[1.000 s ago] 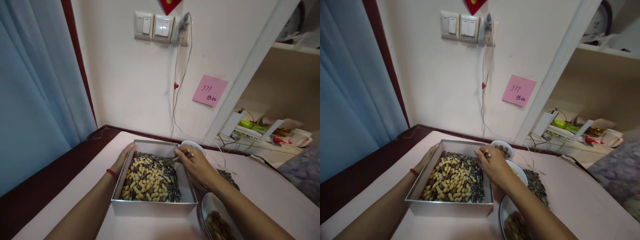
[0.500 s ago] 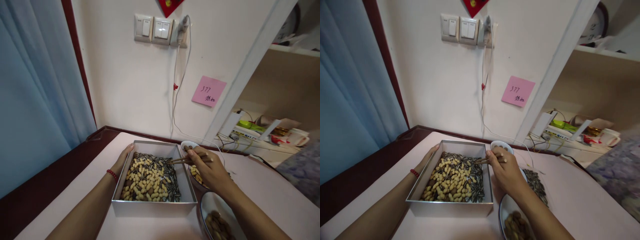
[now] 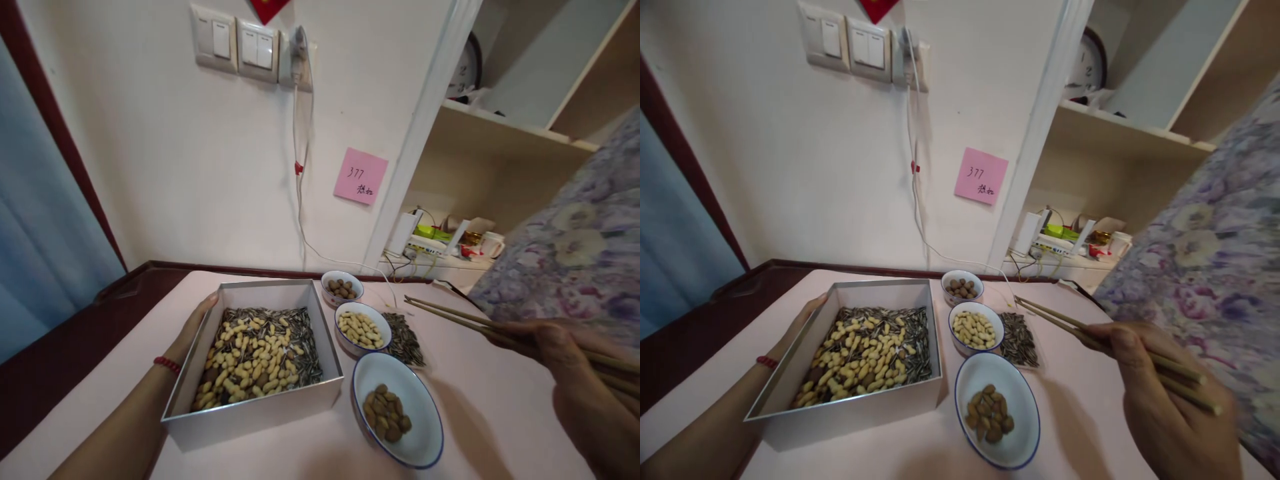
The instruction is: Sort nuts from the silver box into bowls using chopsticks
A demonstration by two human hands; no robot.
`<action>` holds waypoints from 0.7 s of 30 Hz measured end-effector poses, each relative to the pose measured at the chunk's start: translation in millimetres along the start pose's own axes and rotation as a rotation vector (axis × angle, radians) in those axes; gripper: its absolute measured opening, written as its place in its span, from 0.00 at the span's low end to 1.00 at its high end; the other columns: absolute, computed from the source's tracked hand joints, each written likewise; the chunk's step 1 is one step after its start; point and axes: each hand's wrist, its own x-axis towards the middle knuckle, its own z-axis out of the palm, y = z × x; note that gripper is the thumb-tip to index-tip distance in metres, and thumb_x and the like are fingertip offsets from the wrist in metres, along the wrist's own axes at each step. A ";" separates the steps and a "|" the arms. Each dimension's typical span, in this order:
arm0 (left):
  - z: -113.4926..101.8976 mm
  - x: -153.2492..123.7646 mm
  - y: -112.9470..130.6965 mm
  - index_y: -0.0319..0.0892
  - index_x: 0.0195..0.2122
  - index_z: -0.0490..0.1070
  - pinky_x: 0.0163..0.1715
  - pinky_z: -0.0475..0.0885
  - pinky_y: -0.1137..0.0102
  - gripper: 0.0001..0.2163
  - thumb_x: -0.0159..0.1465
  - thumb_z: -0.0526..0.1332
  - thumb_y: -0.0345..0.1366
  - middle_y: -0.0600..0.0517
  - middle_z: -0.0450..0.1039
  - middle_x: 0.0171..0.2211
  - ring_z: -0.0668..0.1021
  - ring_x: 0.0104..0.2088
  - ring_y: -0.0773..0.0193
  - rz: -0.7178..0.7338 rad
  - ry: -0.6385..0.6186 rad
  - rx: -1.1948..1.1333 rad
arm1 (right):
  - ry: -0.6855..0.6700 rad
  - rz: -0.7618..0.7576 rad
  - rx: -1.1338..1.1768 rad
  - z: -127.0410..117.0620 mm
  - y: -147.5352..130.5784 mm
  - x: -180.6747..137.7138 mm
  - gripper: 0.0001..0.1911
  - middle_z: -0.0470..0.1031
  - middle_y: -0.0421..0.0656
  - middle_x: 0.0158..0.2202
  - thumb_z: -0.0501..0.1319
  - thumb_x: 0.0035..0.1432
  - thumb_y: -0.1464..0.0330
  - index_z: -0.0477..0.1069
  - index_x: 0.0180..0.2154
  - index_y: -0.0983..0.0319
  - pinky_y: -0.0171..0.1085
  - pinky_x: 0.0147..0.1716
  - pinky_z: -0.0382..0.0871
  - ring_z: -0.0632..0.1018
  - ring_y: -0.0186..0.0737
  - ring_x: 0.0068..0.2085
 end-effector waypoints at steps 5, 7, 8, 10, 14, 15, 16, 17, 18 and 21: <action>5.7 -4.4 1.3 0.39 0.48 0.75 0.28 0.77 0.63 0.18 0.57 0.64 0.39 0.47 0.81 0.26 0.83 0.27 0.49 -0.008 0.036 0.040 | 0.061 0.080 -0.050 20.3 -9.1 -6.6 0.12 0.78 0.41 0.37 0.55 0.64 0.54 0.75 0.34 0.46 0.54 0.42 0.73 0.79 0.58 0.43; 7.5 -4.9 0.9 0.38 0.47 0.75 0.27 0.77 0.64 0.18 0.57 0.64 0.40 0.48 0.81 0.25 0.83 0.26 0.50 0.010 0.049 0.035 | 0.095 0.059 0.092 33.7 -22.0 -4.6 0.11 0.77 0.41 0.39 0.56 0.65 0.55 0.75 0.35 0.46 0.54 0.43 0.72 0.78 0.56 0.43; 7.9 -4.8 0.4 0.38 0.47 0.75 0.27 0.77 0.64 0.18 0.57 0.64 0.40 0.48 0.81 0.25 0.83 0.26 0.50 0.014 0.050 0.030 | 0.081 0.023 0.163 41.0 -29.7 -3.1 0.11 0.76 0.41 0.40 0.56 0.65 0.56 0.75 0.36 0.47 0.53 0.43 0.72 0.77 0.55 0.43; 7.2 -4.0 -1.1 0.38 0.46 0.76 0.28 0.77 0.64 0.18 0.56 0.65 0.41 0.47 0.81 0.26 0.83 0.27 0.50 0.020 0.045 0.024 | -0.019 -0.077 0.255 57.2 -46.3 0.1 0.09 0.75 0.41 0.40 0.56 0.66 0.60 0.75 0.38 0.49 0.48 0.40 0.73 0.77 0.51 0.43; 3.6 -2.4 -3.6 0.39 0.43 0.76 0.28 0.76 0.65 0.17 0.54 0.67 0.41 0.48 0.81 0.27 0.83 0.29 0.50 0.047 0.025 0.028 | -0.353 -0.209 0.348 96.9 -74.1 6.5 0.10 0.74 0.42 0.36 0.55 0.68 0.63 0.74 0.38 0.55 0.39 0.34 0.69 0.76 0.42 0.38; 3.0 -2.4 -3.9 0.38 0.43 0.76 0.29 0.76 0.65 0.17 0.54 0.67 0.42 0.48 0.81 0.27 0.83 0.30 0.50 0.050 0.020 0.029 | -0.429 -0.211 0.360 108.0 -78.7 8.0 0.11 0.74 0.42 0.34 0.54 0.69 0.63 0.73 0.36 0.57 0.38 0.34 0.68 0.75 0.40 0.36; 2.7 -2.6 -3.9 0.38 0.43 0.76 0.30 0.76 0.65 0.18 0.54 0.68 0.42 0.48 0.82 0.28 0.83 0.31 0.49 0.053 0.018 0.026 | -0.488 -0.211 0.361 119.2 -82.0 9.6 0.13 0.72 0.41 0.32 0.53 0.69 0.62 0.71 0.34 0.58 0.37 0.33 0.67 0.74 0.39 0.34; 2.7 -2.9 -3.9 0.38 0.43 0.76 0.30 0.76 0.65 0.18 0.54 0.68 0.41 0.48 0.82 0.28 0.83 0.32 0.49 0.056 0.016 0.021 | -0.530 -0.210 0.351 130.2 -84.2 11.1 0.15 0.71 0.41 0.31 0.53 0.70 0.62 0.70 0.32 0.58 0.37 0.32 0.65 0.73 0.38 0.33; 2.9 -3.3 -3.7 0.38 0.44 0.76 0.31 0.76 0.64 0.18 0.54 0.68 0.41 0.48 0.82 0.29 0.83 0.33 0.49 0.059 0.012 0.016 | -0.559 -0.212 0.335 140.8 -85.3 12.5 0.16 0.70 0.40 0.29 0.52 0.70 0.61 0.68 0.30 0.59 0.37 0.32 0.65 0.72 0.37 0.32; 3.7 -4.2 -3.8 0.39 0.45 0.76 0.32 0.76 0.63 0.19 0.54 0.68 0.41 0.47 0.82 0.31 0.83 0.34 0.48 0.065 -0.016 -0.006 | -0.598 -0.234 0.290 167.4 -83.9 15.8 0.18 0.68 0.40 0.27 0.52 0.70 0.60 0.64 0.27 0.59 0.37 0.31 0.63 0.70 0.37 0.30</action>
